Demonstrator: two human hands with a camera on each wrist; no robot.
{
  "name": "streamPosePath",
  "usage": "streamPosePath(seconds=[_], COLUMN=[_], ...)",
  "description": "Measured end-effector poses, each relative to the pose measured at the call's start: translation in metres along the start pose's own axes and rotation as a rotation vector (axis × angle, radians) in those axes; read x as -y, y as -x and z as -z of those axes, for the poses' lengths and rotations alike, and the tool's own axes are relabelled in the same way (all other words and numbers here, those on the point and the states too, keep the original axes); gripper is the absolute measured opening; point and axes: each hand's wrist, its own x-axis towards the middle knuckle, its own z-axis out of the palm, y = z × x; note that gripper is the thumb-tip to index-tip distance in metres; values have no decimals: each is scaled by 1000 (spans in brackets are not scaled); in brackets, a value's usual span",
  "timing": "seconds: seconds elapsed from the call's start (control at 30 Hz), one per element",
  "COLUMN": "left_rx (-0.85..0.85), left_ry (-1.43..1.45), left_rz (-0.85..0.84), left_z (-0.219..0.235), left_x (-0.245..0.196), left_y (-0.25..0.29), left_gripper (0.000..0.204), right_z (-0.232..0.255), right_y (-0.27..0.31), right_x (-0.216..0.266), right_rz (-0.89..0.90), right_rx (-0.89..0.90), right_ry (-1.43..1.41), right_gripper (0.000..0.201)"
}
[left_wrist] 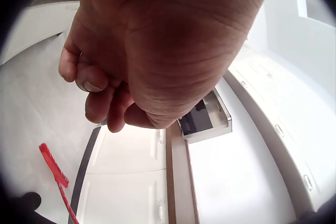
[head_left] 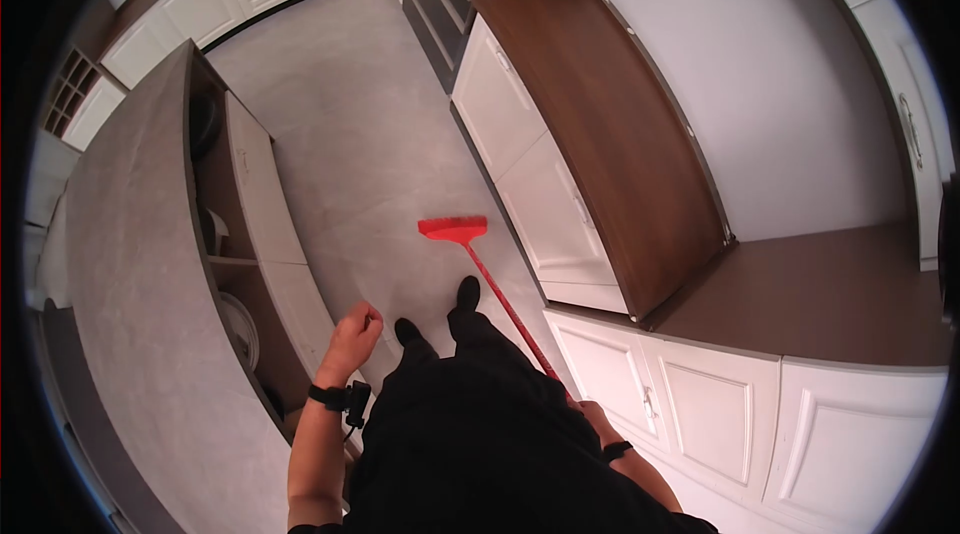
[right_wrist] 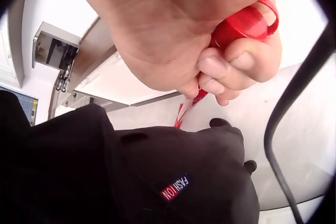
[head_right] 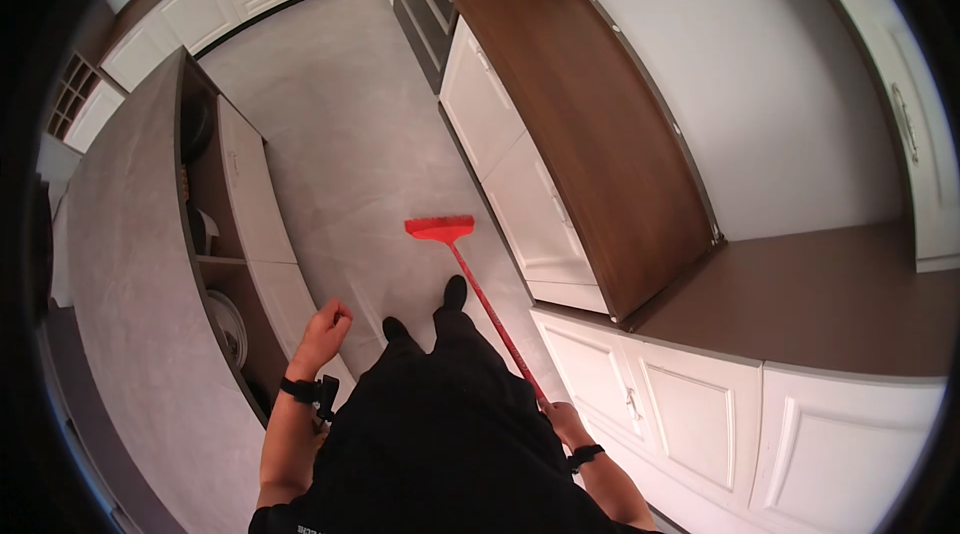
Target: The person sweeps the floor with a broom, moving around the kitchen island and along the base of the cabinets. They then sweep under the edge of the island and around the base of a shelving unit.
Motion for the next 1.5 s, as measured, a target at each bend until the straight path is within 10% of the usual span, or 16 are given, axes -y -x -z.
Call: streamPosePath(seconds=[0.23,0.33,0.8,0.97,1.17,1.5], left_rx=[-154,-238,-405,-440,-418,-486], left_ry=[78,79,71,59,38,-181], left_rz=[68,126,480,523,465,155], left_z=[16,18,-22,-31,-19,52], left_x=[12,11,-35,-54,-48,16], left_y=[0,1,4,1,-6,-21], left_gripper=[9,7,7,7,7,5], right_z=[-2,23,87,99,87,101], right_y=[-130,-185,-456,-456,-423,-182], right_x=[48,104,437,498,434,143], right_rz=[67,-136,160,205,271,256], right_rx=[107,230,248,286,232,-27], right_ry=[14,-115,-75,-48,-93,267], right_gripper=[59,60,50,51,62,68])
